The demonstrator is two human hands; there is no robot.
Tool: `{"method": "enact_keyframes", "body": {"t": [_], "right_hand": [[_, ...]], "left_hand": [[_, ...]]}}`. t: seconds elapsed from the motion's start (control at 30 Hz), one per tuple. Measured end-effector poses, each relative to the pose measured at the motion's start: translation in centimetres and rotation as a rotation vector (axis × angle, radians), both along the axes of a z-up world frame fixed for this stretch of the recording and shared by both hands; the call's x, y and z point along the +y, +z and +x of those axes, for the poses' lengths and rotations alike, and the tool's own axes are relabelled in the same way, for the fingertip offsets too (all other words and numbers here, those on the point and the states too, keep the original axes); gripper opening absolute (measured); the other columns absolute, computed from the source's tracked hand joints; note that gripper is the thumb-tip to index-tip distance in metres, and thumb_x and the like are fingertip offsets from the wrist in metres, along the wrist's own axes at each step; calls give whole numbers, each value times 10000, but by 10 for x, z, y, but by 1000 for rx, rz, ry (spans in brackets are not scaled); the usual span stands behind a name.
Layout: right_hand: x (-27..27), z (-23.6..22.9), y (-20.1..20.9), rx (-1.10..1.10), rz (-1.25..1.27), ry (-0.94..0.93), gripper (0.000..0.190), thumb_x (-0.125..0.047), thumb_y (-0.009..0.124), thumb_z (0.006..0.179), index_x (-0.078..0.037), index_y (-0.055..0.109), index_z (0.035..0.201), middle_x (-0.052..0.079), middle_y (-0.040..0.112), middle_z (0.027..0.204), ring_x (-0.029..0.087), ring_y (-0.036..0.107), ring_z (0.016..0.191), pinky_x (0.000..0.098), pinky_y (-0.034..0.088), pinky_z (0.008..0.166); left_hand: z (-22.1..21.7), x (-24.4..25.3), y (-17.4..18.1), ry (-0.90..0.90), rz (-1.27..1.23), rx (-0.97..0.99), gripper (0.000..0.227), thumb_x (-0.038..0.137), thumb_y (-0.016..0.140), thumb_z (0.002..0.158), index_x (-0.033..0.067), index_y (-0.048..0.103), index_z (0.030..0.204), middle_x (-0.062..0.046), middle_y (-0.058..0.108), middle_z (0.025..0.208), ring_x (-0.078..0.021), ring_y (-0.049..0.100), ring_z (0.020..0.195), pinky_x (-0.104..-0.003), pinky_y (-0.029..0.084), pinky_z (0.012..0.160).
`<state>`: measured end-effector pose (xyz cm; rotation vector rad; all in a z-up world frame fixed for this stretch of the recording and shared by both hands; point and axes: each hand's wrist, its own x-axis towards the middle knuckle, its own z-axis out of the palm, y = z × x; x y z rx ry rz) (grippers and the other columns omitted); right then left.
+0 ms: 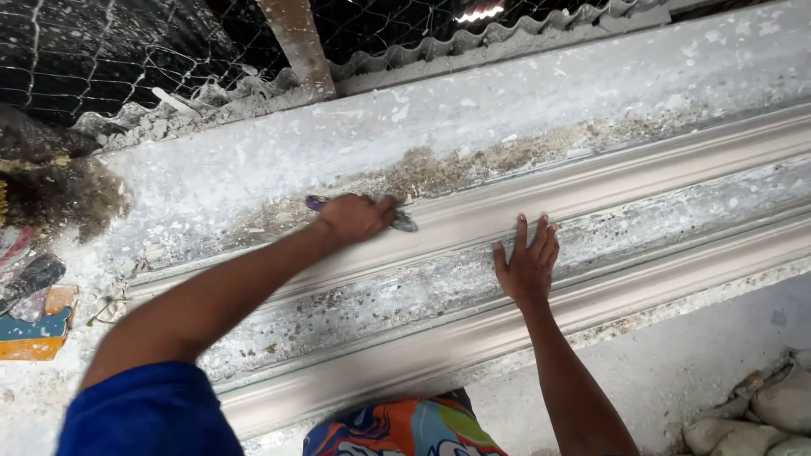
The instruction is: Trimming and cleaning excess material from decorative plaster moldings using a putty knife.
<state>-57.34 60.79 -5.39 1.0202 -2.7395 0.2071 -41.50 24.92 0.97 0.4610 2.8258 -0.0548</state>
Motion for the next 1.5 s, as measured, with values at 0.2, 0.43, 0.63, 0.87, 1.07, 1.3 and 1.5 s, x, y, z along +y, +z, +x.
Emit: {"method": "enact_keyframes", "body": {"t": [0.2, 0.43, 0.63, 0.87, 1.07, 1.3, 1.5], "right_hand": [[2, -1, -4, -34, 5, 10, 788, -482, 567, 949, -90, 335, 1592, 312, 221, 1585, 555, 245, 1460, 637, 242, 1161], [0, 0, 0, 13, -5, 9, 828, -451, 634, 897, -82, 362, 1586, 328, 257, 1579, 560, 294, 1442, 634, 255, 1158], [-1, 0, -3, 24, 3, 8, 821, -465, 617, 909, -91, 355, 1592, 318, 240, 1589, 551, 282, 1450, 627, 249, 1161], [2, -1, -7, -3, 31, -5, 819, -504, 574, 920, -96, 351, 1595, 309, 234, 1600, 541, 265, 1469, 626, 238, 1171], [0, 0, -8, -33, 11, -1, 809, -501, 578, 914, -79, 384, 1577, 349, 253, 1590, 580, 255, 1462, 657, 252, 1140], [4, -4, -12, -152, -42, 23, 821, -481, 568, 921, -92, 318, 1600, 379, 201, 1603, 619, 194, 1460, 701, 217, 1131], [45, -35, 0, -447, -75, 247, 882, -333, 650, 848, -219, 268, 1634, 279, 106, 1655, 578, 106, 1489, 701, 184, 1134]], "left_hand": [[3, -7, 20, 4, 49, -138, 355, 111, 401, 1005, 56, 518, 1336, -149, 471, 1404, -453, 726, 975, -554, 626, 780], [-36, 12, -35, 6, 98, -96, 329, 181, 389, 1026, 87, 542, 1302, -99, 475, 1384, -425, 737, 959, -560, 624, 794], [-44, 21, -7, 37, 54, -148, 340, 174, 386, 1032, 106, 534, 1330, -89, 488, 1365, -409, 724, 1023, -538, 626, 827], [-44, 23, 21, 278, 194, -94, 362, 275, 365, 1042, 137, 561, 1314, -101, 542, 1303, -417, 728, 990, -562, 609, 794], [-17, 39, 25, 367, 130, -41, 323, 259, 370, 1063, 160, 506, 1339, -97, 526, 1314, -404, 716, 1013, -540, 614, 772], [-20, 73, 12, 361, -127, 5, 354, 195, 434, 1044, 191, 530, 1384, -53, 561, 1323, -314, 715, 1060, -439, 634, 782], [-24, 85, -4, 374, -243, -14, 361, 134, 464, 1002, 195, 550, 1348, -26, 531, 1341, -297, 700, 1043, -426, 635, 721]]}}
